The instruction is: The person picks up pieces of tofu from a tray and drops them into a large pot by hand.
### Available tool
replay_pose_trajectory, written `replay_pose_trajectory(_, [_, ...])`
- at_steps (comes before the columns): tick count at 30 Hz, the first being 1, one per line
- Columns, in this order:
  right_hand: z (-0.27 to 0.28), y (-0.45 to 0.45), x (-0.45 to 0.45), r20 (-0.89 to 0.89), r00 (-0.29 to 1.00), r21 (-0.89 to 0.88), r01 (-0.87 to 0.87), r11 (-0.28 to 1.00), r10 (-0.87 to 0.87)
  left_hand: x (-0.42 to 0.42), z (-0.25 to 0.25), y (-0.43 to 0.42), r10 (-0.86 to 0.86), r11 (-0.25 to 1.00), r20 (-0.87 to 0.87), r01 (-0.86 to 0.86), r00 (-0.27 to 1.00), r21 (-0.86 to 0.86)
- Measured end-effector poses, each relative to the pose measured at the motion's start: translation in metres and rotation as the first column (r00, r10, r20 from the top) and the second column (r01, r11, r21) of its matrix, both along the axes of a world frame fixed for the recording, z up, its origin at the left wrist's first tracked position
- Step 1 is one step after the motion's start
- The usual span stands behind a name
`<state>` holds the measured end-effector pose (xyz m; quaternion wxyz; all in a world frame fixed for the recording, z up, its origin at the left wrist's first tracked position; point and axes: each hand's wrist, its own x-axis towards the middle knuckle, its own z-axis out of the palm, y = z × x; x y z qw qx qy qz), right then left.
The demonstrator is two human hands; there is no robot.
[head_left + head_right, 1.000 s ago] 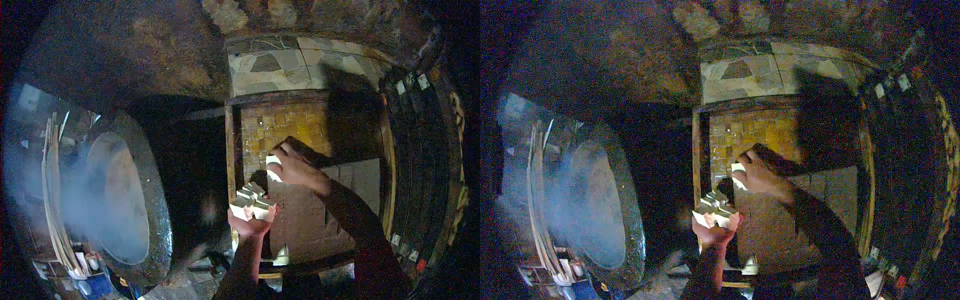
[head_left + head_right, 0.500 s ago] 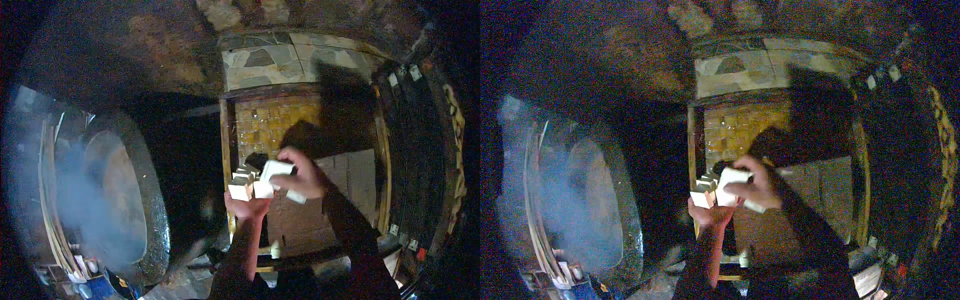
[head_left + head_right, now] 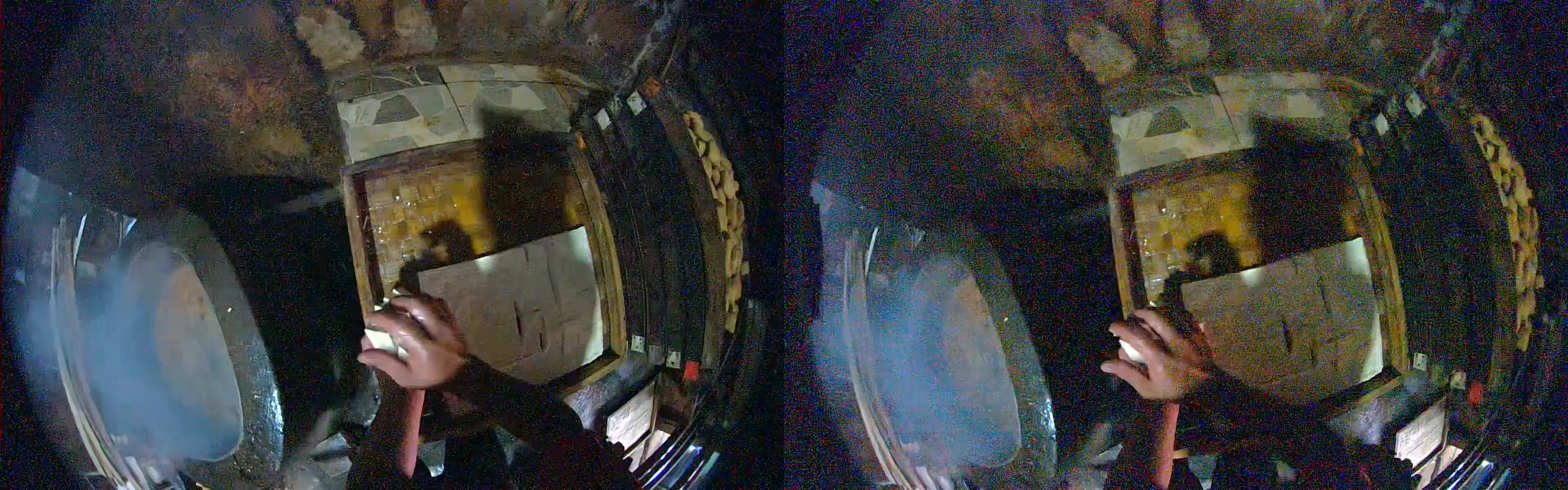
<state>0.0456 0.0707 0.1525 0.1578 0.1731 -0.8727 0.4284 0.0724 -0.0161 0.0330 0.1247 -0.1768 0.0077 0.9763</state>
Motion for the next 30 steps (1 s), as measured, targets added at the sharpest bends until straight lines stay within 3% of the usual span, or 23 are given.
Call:
replay_pose_trajectory(1, [0.003, -0.004, 0.003, 0.028, 0.998, -0.178, -0.052, 0.983, 0.058, 0.003, 0.002, -0.010, -0.017, 1.000, -0.008, 0.018, 1.000, 0.013])
replay_pose_trajectory(3, [-0.012, 0.004, -0.014, 0.172, 0.985, -0.309, 0.048, 0.950, 0.006, 0.012, 0.005, -0.038, -0.048, 0.998, -0.022, 0.049, 0.999, 0.031])
replay_pose_trajectory(4, [-0.026, 0.008, -0.028, 0.268, 0.960, -0.202, 0.143, 0.969, -0.086, 0.017, 0.006, -0.061, -0.059, 0.997, -0.036, 0.061, 0.998, 0.045])
replay_pose_trajectory(5, [-0.059, 0.018, -0.045, 0.242, 0.964, -0.080, 0.129, 0.988, -0.106, 0.024, 0.005, -0.091, -0.070, 0.996, -0.055, 0.073, 0.996, 0.057])
replay_pose_trajectory(7, [-0.121, 0.054, -0.077, -0.110, 0.993, 0.402, -0.001, 0.916, 0.049, 0.037, 0.006, -0.171, -0.087, 0.990, -0.130, 0.100, 0.988, 0.095])
replay_pose_trajectory(8, [-0.127, 0.058, -0.071, -0.111, 0.993, 0.405, 0.013, 0.914, 0.036, 0.045, 0.007, -0.224, -0.107, 0.986, -0.188, 0.128, 0.976, 0.104])
replay_pose_trajectory(10, [-0.137, 0.065, -0.060, 0.037, 0.983, 0.543, -0.172, 0.822, 0.181, 0.053, 0.009, -0.323, -0.162, 0.985, -0.242, 0.173, 0.957, 0.025])
replay_pose_trajectory(11, [-0.153, 0.068, -0.054, 0.140, 0.985, 0.440, -0.151, 0.885, 0.098, 0.063, 0.029, -0.364, -0.061, 0.958, -0.076, 0.037, 0.995, -0.284])
replay_pose_trajectory(12, [-0.156, 0.071, -0.047, 0.158, 0.986, 0.440, -0.116, 0.890, 0.050, 0.074, 0.049, -0.404, 0.037, 0.801, 0.109, 0.036, 0.993, -0.597])
replay_pose_trajectory(13, [-0.156, 0.074, -0.052, 0.169, 0.982, 0.481, -0.161, 0.862, 0.089, 0.072, 0.047, -0.426, 0.114, 0.555, 0.072, -0.003, 0.991, -0.832])
replay_pose_trajectory(14, [-0.154, 0.074, -0.061, 0.179, 0.974, 0.522, -0.214, 0.826, 0.140, 0.070, 0.044, -0.462, -0.139, 0.588, -0.014, 0.071, 0.990, -0.806])
replay_pose_trajectory(15, [-0.148, 0.069, -0.072, 0.225, 0.956, 0.585, -0.289, 0.758, 0.190, 0.078, 0.023, -0.498, 0.078, 0.580, 0.148, 0.076, 0.986, -0.811])
replay_pose_trajectory(16, [-0.158, 0.070, -0.082, 0.226, 0.956, 0.586, -0.286, 0.758, 0.185, 0.087, 0.000, -0.531, -0.257, 0.809, -0.043, 0.191, 0.965, -0.556])
replay_pose_trajectory(17, [-0.177, 0.070, -0.089, 0.462, 0.873, 0.393, -0.360, 0.846, 0.157, 0.098, -0.017, -0.555, -0.103, 0.678, 0.140, 0.173, 0.985, -0.715])
replay_pose_trajectory(19, [-0.187, 0.068, -0.088, 0.665, 0.727, 0.172, -0.370, 0.913, 0.169, 0.117, -0.052, -0.572, 0.080, 0.399, 0.319, 0.263, 0.944, -0.878])
replay_pose_trajectory(20, [-0.176, 0.067, -0.082, 0.559, 0.798, -0.006, -0.268, 0.963, 0.226, 0.127, -0.066, -0.577, 0.115, 0.253, 0.367, 0.330, 0.923, -0.910])
replay_pose_trajectory(22, [-0.132, 0.065, -0.074, 0.438, 0.858, -0.197, -0.201, 0.960, 0.270, 0.145, -0.082, -0.578, 0.182, -0.091, 0.436, 0.457, 0.881, -0.885])
replay_pose_trajectory(24, [-0.090, 0.070, -0.066, 0.404, 0.911, 0.358, -0.234, 0.904, 0.076, 0.161, -0.079, -0.572, 0.233, -0.479, 0.424, 0.483, 0.875, -0.733])
replay_pose_trajectory(25, [-0.105, 0.076, -0.065, 0.395, 0.914, 0.353, -0.245, 0.903, 0.093, 0.170, -0.070, -0.568, 0.241, -0.660, 0.356, 0.421, 0.903, -0.622])
replay_pose_trajectory(26, [-0.137, 0.083, -0.060, 0.106, 0.974, 0.468, -0.225, 0.855, 0.199, 0.181, -0.062, -0.564, 0.218, -0.789, 0.243, 0.317, 0.945, -0.526])
replay_pose_trajectory(27, [-0.160, 0.087, -0.052, -0.181, 0.932, 0.564, -0.162, 0.809, 0.313, 0.189, -0.053, -0.555, 0.162, -0.873, 0.117, 0.197, 0.980, -0.447])
replay_pose_trajectory(29, [-0.168, 0.089, -0.028, 0.086, 0.953, 0.355, -0.300, 0.885, 0.289, 0.179, 0.005, -0.483, 0.076, -0.900, -0.078, 0.035, 0.994, -0.435])
replay_pose_trajectory(30, [-0.170, 0.089, -0.018, 0.218, 0.917, 0.200, -0.376, 0.905, 0.334, 0.172, 0.032, -0.419, 0.139, -0.852, -0.088, 0.074, 0.986, -0.518])
